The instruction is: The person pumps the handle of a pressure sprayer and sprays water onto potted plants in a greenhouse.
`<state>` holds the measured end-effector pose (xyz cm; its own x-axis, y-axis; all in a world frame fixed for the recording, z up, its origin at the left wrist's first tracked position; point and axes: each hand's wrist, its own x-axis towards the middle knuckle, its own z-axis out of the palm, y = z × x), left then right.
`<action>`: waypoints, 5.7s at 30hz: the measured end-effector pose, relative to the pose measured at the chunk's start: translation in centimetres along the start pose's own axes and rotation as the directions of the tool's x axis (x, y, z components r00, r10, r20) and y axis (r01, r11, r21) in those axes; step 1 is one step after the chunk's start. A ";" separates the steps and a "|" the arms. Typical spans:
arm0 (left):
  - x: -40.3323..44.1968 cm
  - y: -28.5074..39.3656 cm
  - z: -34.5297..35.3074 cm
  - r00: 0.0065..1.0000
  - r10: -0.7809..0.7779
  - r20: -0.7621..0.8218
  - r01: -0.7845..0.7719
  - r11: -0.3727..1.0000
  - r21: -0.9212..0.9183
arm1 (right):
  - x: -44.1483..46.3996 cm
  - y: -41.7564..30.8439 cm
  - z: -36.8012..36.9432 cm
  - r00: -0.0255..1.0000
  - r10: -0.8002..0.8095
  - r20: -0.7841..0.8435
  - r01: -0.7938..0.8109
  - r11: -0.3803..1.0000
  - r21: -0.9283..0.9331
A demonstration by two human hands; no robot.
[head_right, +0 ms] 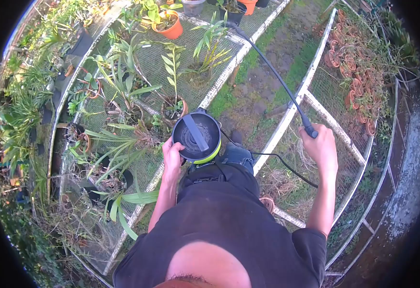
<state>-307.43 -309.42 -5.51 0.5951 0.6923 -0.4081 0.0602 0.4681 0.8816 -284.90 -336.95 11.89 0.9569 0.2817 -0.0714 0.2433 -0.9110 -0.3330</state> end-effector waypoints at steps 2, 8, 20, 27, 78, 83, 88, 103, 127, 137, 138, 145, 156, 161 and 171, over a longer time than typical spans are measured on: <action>0.3 -1.0 -1.3 1.000 -0.008 0.021 0.005 0.994 0.108 | -0.4 0.7 0.3 0.998 -0.030 0.050 0.033 0.998 -0.060; -0.1 -1.7 -3.5 0.997 -0.037 0.063 0.022 0.973 0.231 | -2.3 -0.7 0.6 0.982 0.010 0.189 0.005 0.997 -0.081; -3.1 -2.9 -5.5 0.996 -0.041 -0.082 0.049 0.995 0.092 | 0.0 -2.2 9.8 0.881 -0.204 0.426 0.320 0.921 -0.221; -3.5 -3.6 -5.2 0.986 0.019 -0.165 -0.009 0.998 0.063 | 6.3 -5.4 11.4 0.901 -0.319 0.295 0.387 0.898 -0.208; -5.9 -5.2 -0.9 0.855 0.004 -0.518 -0.123 0.973 -0.195 | 18.5 -21.1 7.5 0.445 -0.871 0.208 0.793 0.277 -0.542; -7.0 -6.1 -4.2 0.865 0.021 -0.502 -0.142 0.969 -0.204 | 14.4 -20.1 9.6 0.435 -0.869 0.234 0.818 0.273 -0.506; -7.6 -6.8 -6.8 0.862 0.057 -0.504 -0.144 0.981 -0.134 | 10.9 -20.0 12.0 0.406 -0.879 0.250 0.829 0.239 -0.505; -7.5 -6.5 -9.9 0.915 0.092 -0.394 -0.132 0.988 -0.077 | 14.5 -27.7 3.7 0.789 -0.549 0.276 0.610 0.646 -0.460; -8.1 -8.6 -10.3 0.882 0.058 -0.468 -0.094 0.994 -0.055 | 10.6 -46.1 8.5 0.633 -0.659 0.407 0.743 0.368 -0.559; -9.0 -8.6 -11.3 0.852 0.022 -0.523 -0.104 0.986 -0.129 | 13.6 -47.6 14.2 0.297 -0.944 0.145 0.829 0.179 -0.529; -9.0 -8.5 -11.3 0.848 0.018 -0.529 -0.105 0.985 -0.134 | 11.9 -48.3 14.1 0.344 -0.926 0.155 0.843 0.232 -0.485; -8.9 -7.8 -11.8 0.843 0.014 -0.538 -0.146 0.968 -0.204 | 6.7 -52.7 17.1 0.379 -0.901 0.210 0.843 0.243 -0.481; -8.1 -8.2 -12.3 0.855 0.032 -0.518 -0.184 0.952 -0.245 | 10.1 -49.2 14.5 0.551 -0.772 0.316 0.757 0.304 -0.579; -7.5 -7.5 -12.5 0.861 0.034 -0.508 -0.121 0.983 -0.138 | 15.6 -44.0 15.2 0.456 -0.866 0.205 0.787 0.285 -0.547; -4.9 -5.4 -10.7 0.886 0.030 -0.462 -0.068 0.996 -0.065 | 19.5 -46.7 12.8 0.558 -0.810 0.183 0.774 0.428 -0.466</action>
<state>-319.22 -309.46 -10.86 0.1587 0.8814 -0.4449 -0.0328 0.4550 0.8899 -279.64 -285.08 13.97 0.3077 0.9498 0.0575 0.9192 -0.3123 0.2398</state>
